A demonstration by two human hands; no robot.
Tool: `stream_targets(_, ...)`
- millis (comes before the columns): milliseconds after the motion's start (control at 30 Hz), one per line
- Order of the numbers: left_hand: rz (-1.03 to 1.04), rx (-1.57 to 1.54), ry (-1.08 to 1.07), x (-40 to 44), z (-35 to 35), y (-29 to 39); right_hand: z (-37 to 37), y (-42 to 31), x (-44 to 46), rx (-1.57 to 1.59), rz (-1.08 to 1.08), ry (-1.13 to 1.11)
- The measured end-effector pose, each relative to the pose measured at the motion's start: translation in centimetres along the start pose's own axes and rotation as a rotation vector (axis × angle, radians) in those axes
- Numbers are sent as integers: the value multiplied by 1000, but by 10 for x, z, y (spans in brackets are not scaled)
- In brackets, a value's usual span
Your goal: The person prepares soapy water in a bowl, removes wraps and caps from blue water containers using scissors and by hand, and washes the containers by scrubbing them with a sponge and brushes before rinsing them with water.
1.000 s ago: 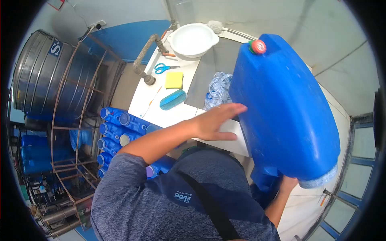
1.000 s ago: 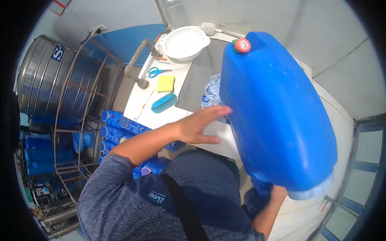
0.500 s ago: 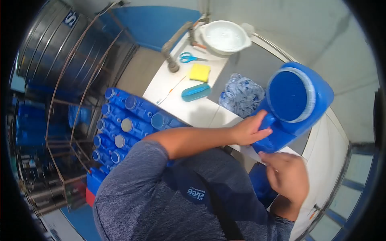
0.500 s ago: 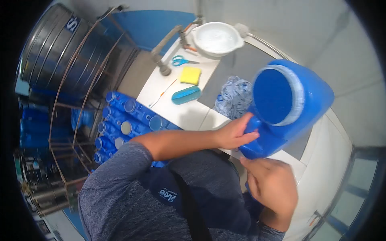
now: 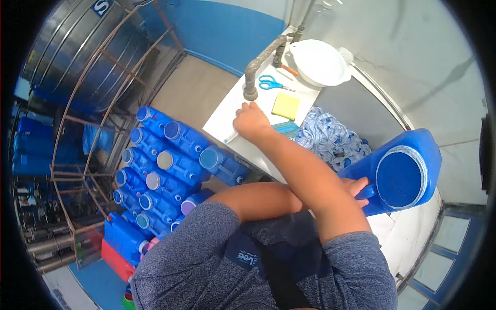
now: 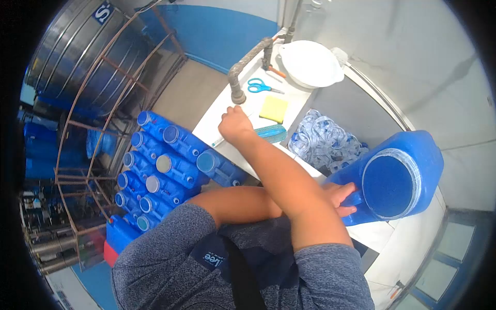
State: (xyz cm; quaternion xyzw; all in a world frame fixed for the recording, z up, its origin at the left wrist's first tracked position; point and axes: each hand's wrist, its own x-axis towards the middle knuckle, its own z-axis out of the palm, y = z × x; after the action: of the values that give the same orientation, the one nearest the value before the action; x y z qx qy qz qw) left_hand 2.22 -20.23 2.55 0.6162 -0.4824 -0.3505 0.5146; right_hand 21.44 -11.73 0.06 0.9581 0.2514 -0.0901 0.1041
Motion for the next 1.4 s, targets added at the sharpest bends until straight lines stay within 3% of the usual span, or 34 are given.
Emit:
stream_targets(33, 22, -53, -83, 1, 6, -6, -3, -2, -1, 60, -1, 6)
stream_targets(133, 119, -23, 50, 5, 29, -21, -30, -6, -10, 355, 163, 68)
stream_targets(167, 186, -56, 100, 6, 36, -22, -43, -7, -21, 504, 246, 241)
stream_targets(200, 103, -27, -3, 2, 20, 3, -66, -7, -42, 486, 259, 448)
stream_targets(267, 112, -48, -96, 6, 27, 15, -116, -8, -106, 487, 326, 810)
stream_targets(333, 110, -2, -193, 11, 38, 26, -161, -5, -187, 627, 432, 976)
stream_targets(367, 129, 6, -220, 14, 49, 26, -166, -1, -242, 621, 474, 915)
stream_targets(400, 289, 71, -168, 15, 64, 23, -163, -3, -294, 619, 535, 958)
stream_targets(467, 79, 24, -232, 14, 70, 48, -128, -16, -406, 577, 751, 1257)
stream_targets(533, 204, 14, -247, 14, 95, 38, -79, -36, -490, 524, 1130, 1590)
stream_targets(567, 234, 13, -275, 15, 106, 37, -56, -48, -510, 524, 1560, 1613)
stream_targets(600, 236, 12, -291, 13, 121, 40, -43, -54, -519, 787, 1641, 1610)
stream_targets(667, 249, 44, -266, 9, 150, 46, 21, -76, -536, 1108, 1618, 1637)
stream_targets(700, 253, 49, -282, 8, 158, 50, 60, -83, -548, 1089, 1486, 1619)
stream_targets(767, 471, 408, -570, 6, 168, 59, 126, -96, -574, 1037, 1273, 1562)
stream_targets(800, 528, 287, -539, -6, 167, 65, 153, -102, -587, 1002, 1193, 1525)
stream_targets(867, 541, 108, -982, 5, 113, 115, 192, -115, -615, 1076, 1524, 1358)
stream_targets(900, 724, 140, -705, 8, 83, 134, 197, -120, -622, 1100, 1630, 1298)
stream_targets(933, 897, 169, -421, 15, 54, 145, 189, -125, -624, 903, 1772, 1123)
stream_targets(967, 986, 314, 25, 29, 28, 145, 185, -126, -634, 869, 1813, 1022)
stream_targets(1033, 842, 621, 74, 74, -33, 156, 176, -126, -652, 798, 1879, 815)
stream_targets(1100, 785, 822, 207, 80, -53, 170, 189, -125, -680, 955, 1761, 845)
stream_targets(1133, 710, 871, -17, 81, -57, 164, 194, -123, -693, 1005, 1714, 856)
stream_targets(1167, 628, 913, -238, 83, -61, 162, 199, -120, -703, 638, 1792, 841)
stream_targets(1200, 653, 831, -244, 81, -63, 165, 206, -119, -715, 273, 1837, 812)
stream_targets(1267, 619, 786, -221, 75, -64, 164, 203, -106, -793, 479, 1878, 1171)
stream_targets(1300, 589, 731, -201, 71, -64, 161, 130, -76, -794, 539, 2126, 1318)
stream_targets(1333, 689, 690, -138, 69, -63, 155, 84, -47, -800, 458, 2070, 1581)
stream_targets(1400, 651, 576, -50, 63, -48, 141, -9, 13, -788, 374, 1723, 1901)
